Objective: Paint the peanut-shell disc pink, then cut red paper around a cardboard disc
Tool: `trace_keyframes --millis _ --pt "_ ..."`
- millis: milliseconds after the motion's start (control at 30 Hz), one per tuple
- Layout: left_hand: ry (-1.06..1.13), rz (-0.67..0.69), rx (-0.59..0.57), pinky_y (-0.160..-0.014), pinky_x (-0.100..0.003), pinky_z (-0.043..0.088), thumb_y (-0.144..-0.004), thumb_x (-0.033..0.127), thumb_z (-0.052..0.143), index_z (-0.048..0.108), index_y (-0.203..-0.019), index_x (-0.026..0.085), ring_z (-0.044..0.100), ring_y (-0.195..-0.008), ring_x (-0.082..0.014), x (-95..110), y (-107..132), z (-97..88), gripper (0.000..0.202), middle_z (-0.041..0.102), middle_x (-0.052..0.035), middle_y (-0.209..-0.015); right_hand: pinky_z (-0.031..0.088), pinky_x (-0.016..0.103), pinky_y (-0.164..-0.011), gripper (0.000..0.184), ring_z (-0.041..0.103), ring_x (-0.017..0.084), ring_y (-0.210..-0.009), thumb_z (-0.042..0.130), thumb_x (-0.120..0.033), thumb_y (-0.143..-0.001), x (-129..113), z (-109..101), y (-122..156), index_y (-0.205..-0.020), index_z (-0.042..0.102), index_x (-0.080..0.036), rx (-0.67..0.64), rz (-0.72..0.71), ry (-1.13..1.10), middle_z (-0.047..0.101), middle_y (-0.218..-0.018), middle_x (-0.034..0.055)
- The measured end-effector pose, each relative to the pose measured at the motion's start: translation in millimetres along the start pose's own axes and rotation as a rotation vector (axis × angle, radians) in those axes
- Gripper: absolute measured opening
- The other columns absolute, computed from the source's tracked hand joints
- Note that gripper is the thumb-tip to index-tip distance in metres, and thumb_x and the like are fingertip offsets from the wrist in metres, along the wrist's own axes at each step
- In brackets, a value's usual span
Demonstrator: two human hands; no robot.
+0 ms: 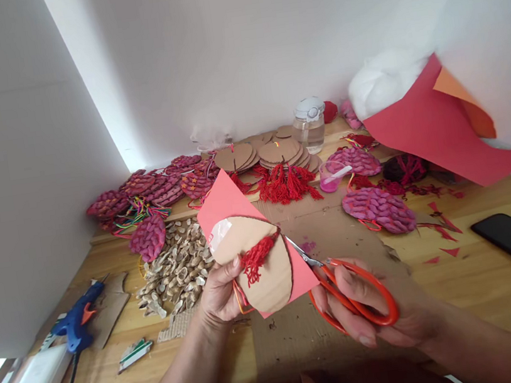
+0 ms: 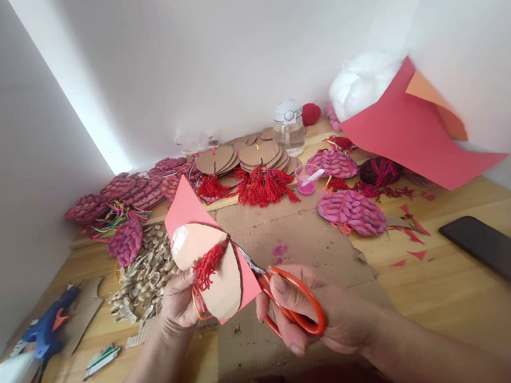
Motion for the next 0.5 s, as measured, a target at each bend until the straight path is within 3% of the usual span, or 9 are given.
trace_keyframes --millis 200,500 --pt "0.011 -0.032 0.016 -0.104 -0.038 0.053 -0.077 0.005 0.073 0.078 -0.098 0.013 0.076 -0.098 -0.0257 -5.0 -0.3 5.9 0.023 0.081 -0.01 -0.098 0.026 0.028 -0.052 0.054 0.032 0.009 -0.042 0.04 -0.06 -0.1 -0.8 -1.1 -4.6 -0.066 0.051 -0.019 -0.001 -0.042 0.008 0.046 -0.042 -0.0042" --pt "0.017 -0.095 -0.044 -0.109 -0.037 0.049 -0.082 0.008 0.07 0.078 -0.101 0.013 0.077 -0.094 -0.0243 -7.6 1.2 6.5 0.021 0.081 -0.0101 -0.097 0.022 0.027 -0.047 0.052 0.036 0.01 -0.043 0.042 -0.066 -0.097 -4.4 1.3 -6.2 -0.078 0.054 -0.019 -0.026 -0.052 0.045 0.046 -0.043 -0.0043"
Point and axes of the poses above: each hand's wrist, its own y-axis away from the middle knuckle, its own z-axis out of the palm, x = y × z, the point moved 5 cm from there along -y, towards the middle knuckle
